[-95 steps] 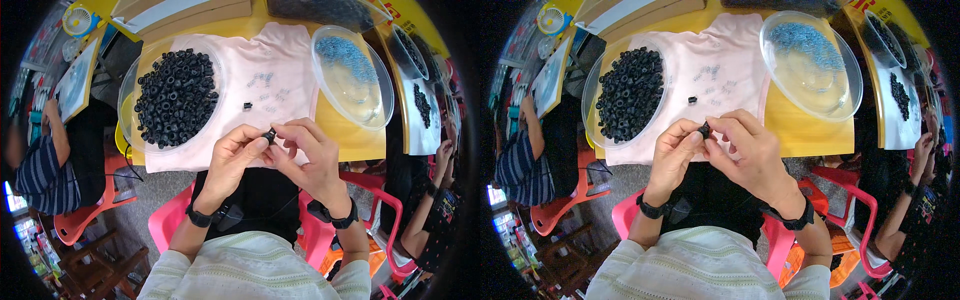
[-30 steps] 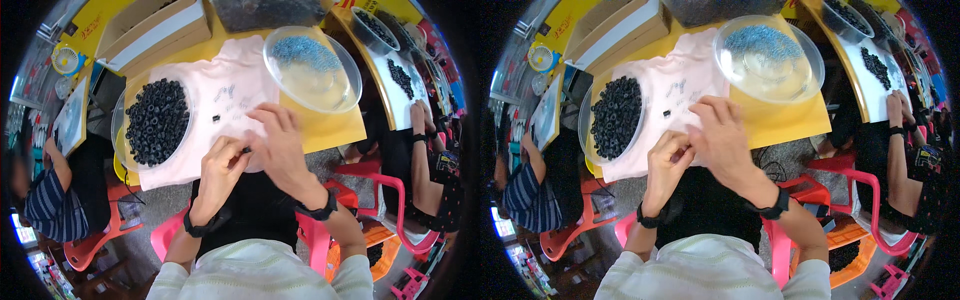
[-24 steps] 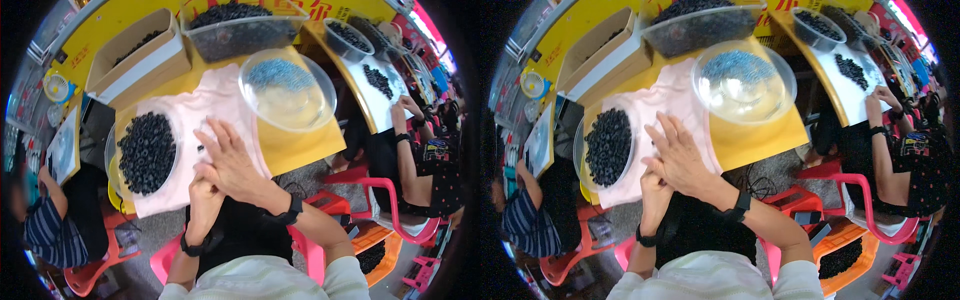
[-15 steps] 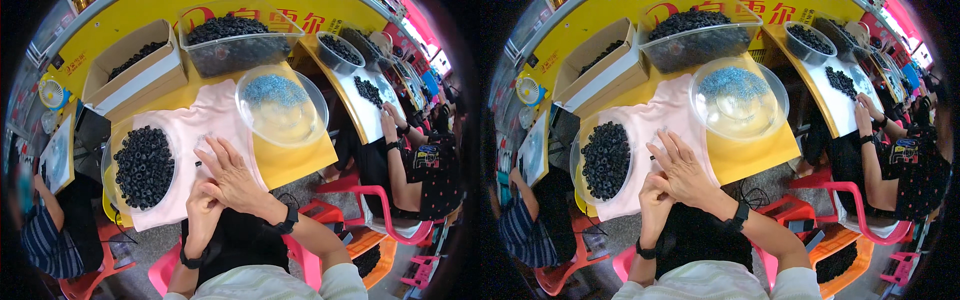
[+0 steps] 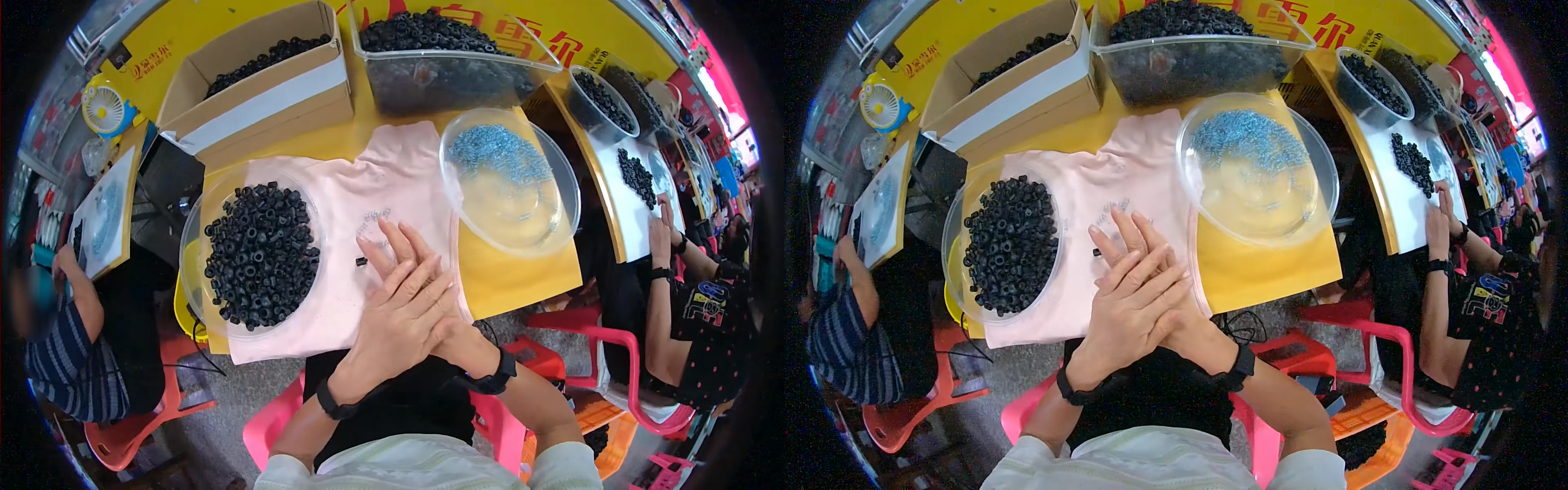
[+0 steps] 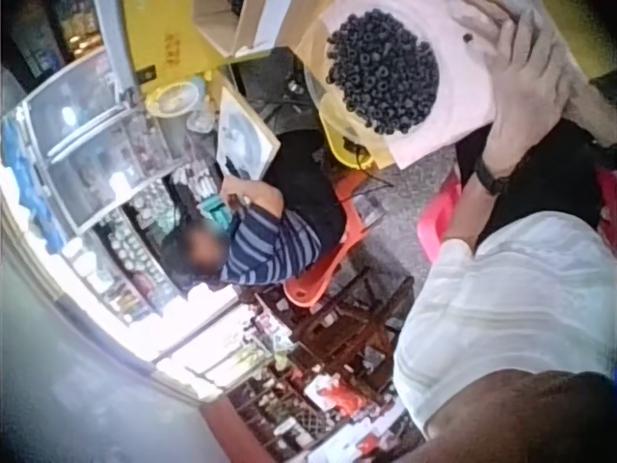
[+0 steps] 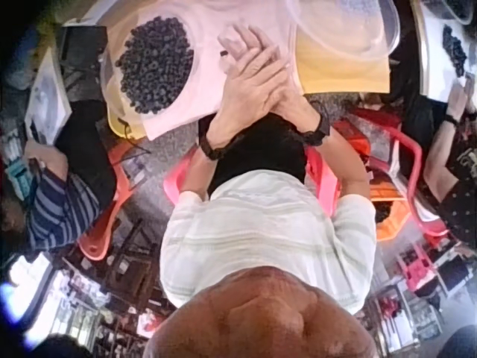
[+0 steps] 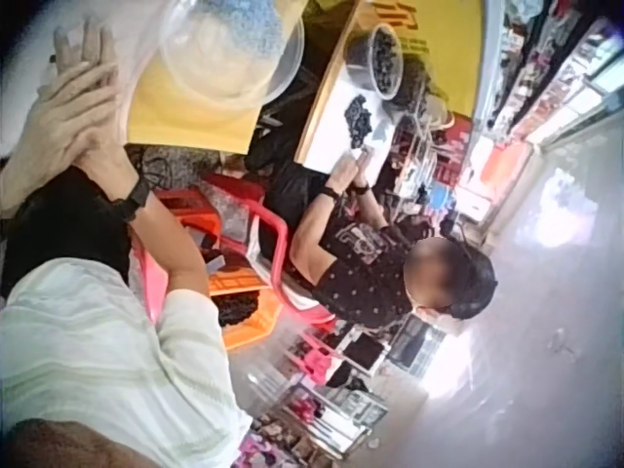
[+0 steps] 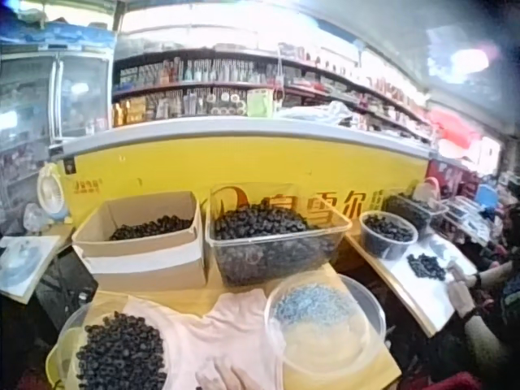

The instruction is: Assembling small black plastic housings with metal components on a workbench.

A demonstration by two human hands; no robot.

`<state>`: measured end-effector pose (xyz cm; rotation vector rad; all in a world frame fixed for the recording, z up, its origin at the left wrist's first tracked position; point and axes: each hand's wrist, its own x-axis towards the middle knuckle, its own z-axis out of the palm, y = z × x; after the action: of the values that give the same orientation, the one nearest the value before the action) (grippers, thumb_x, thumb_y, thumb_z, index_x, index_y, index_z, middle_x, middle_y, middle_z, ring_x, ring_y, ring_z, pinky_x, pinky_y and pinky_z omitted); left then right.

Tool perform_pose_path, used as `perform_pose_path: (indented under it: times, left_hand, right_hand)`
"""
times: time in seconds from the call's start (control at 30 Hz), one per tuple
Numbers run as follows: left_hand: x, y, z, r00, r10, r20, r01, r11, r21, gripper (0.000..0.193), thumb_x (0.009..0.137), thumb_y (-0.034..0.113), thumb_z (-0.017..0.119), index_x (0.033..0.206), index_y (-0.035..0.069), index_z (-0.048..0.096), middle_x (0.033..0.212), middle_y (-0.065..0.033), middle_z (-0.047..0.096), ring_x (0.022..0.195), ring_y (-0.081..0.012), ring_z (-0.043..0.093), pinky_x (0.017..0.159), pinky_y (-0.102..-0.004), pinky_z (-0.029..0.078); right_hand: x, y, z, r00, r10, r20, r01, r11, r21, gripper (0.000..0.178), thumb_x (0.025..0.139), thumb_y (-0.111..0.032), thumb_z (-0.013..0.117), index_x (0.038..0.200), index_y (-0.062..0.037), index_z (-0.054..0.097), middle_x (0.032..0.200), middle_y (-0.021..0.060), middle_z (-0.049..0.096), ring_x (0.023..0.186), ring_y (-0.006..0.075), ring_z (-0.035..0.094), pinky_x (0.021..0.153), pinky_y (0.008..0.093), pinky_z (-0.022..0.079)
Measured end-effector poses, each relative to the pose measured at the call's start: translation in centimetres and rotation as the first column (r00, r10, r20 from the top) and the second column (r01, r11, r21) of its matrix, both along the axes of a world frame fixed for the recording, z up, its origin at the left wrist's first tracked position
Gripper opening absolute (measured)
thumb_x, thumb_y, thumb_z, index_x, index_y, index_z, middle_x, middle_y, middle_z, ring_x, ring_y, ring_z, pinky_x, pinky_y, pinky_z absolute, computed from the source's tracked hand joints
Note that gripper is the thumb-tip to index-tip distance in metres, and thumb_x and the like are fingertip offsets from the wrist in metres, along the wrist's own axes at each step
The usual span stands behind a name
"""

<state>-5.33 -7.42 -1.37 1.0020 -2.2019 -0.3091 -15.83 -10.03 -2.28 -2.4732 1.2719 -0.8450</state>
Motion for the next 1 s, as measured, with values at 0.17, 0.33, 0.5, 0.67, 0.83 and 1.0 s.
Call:
perform_pose_path:
  times: [0.17, 0.33, 0.5, 0.67, 0.83, 1.0]
  left_hand:
    - [0.1, -0.2, -0.5, 0.999, -0.002, 0.036, 0.0, 0.999, 0.036, 0.037, 0.091, 0.03, 0.054, 0.109, 0.004, 0.072, 0.123, -0.0098, 0.066, 0.131, -0.0267, 0.05, 0.112, -0.0443, 0.03]
    - [0.1, 0.0, -0.7, 1.0, -0.018, 0.02, 0.016, 0.996, 0.093, 0.037, 0.094, 0.03, 0.049, 0.11, 0.005, 0.072, 0.124, -0.0101, 0.066, 0.129, -0.0263, 0.051, 0.111, -0.0432, 0.031]
    - [0.1, 0.1, -0.9, 1.0, -0.018, -0.011, 0.02, 0.99, 0.141, 0.038, 0.095, 0.03, 0.048, 0.11, 0.006, 0.073, 0.123, -0.009, 0.067, 0.129, -0.0247, 0.052, 0.11, -0.0419, 0.03]
    - [0.4, 0.0, -1.2, 0.997, -0.006, -0.076, 0.018, 0.988, 0.155, 0.031, 0.092, 0.027, 0.056, 0.111, 0.008, 0.073, 0.121, -0.0055, 0.068, 0.129, -0.023, 0.052, 0.11, -0.0407, 0.03]
    - [0.6, -0.2, -1.5, 0.993, 0.011, -0.12, -0.002, 0.997, 0.071, 0.028, 0.088, 0.022, 0.061, 0.109, 0.009, 0.073, 0.121, -0.0049, 0.068, 0.129, -0.0229, 0.051, 0.111, -0.0405, 0.031]
    - [0.7, -0.5, -1.3, 0.988, -0.02, -0.152, 0.024, 0.999, 0.026, 0.028, 0.088, 0.024, 0.062, 0.108, 0.008, 0.072, 0.121, -0.0052, 0.067, 0.13, -0.0227, 0.05, 0.111, -0.0411, 0.031]
  right_hand:
    - [0.1, -0.7, -1.4, 0.992, 0.018, -0.122, -0.018, 1.0, 0.002, 0.055, 0.093, -0.026, 0.056, 0.144, -0.0099, 0.043, 0.151, 0.0154, 0.035, 0.142, 0.0317, 0.029, 0.115, 0.0442, 0.026]
    - [0.1, 0.0, -3.0, 0.972, 0.03, -0.233, -0.019, 0.999, 0.049, 0.052, 0.094, -0.027, 0.056, 0.141, -0.0078, 0.045, 0.147, 0.0151, 0.042, 0.14, 0.0285, 0.034, 0.113, 0.0444, 0.029]
    - [1.3, -0.6, -4.7, 0.95, -0.196, -0.242, 0.109, 0.937, -0.331, 0.056, 0.093, -0.029, 0.056, 0.142, -0.0076, 0.044, 0.149, 0.0121, 0.042, 0.143, 0.0287, 0.033, 0.115, 0.047, 0.027]
    - [0.5, -0.8, -1.9, 0.967, -0.108, -0.232, 0.071, 0.984, -0.162, 0.056, 0.092, -0.029, 0.056, 0.142, -0.0073, 0.045, 0.149, 0.0114, 0.042, 0.142, 0.0303, 0.033, 0.115, 0.0485, 0.027]
    - [0.9, -0.8, -0.4, 0.981, -0.045, -0.19, 0.033, 0.997, -0.068, 0.057, 0.091, -0.029, 0.056, 0.142, -0.007, 0.044, 0.15, 0.0122, 0.04, 0.143, 0.0311, 0.032, 0.115, 0.0485, 0.027]
    - [0.8, -1.3, 1.5, 0.983, -0.024, -0.184, 0.021, 1.0, -0.015, 0.058, 0.091, -0.029, 0.055, 0.143, -0.0067, 0.043, 0.151, 0.013, 0.038, 0.143, 0.0319, 0.03, 0.116, 0.0485, 0.026]
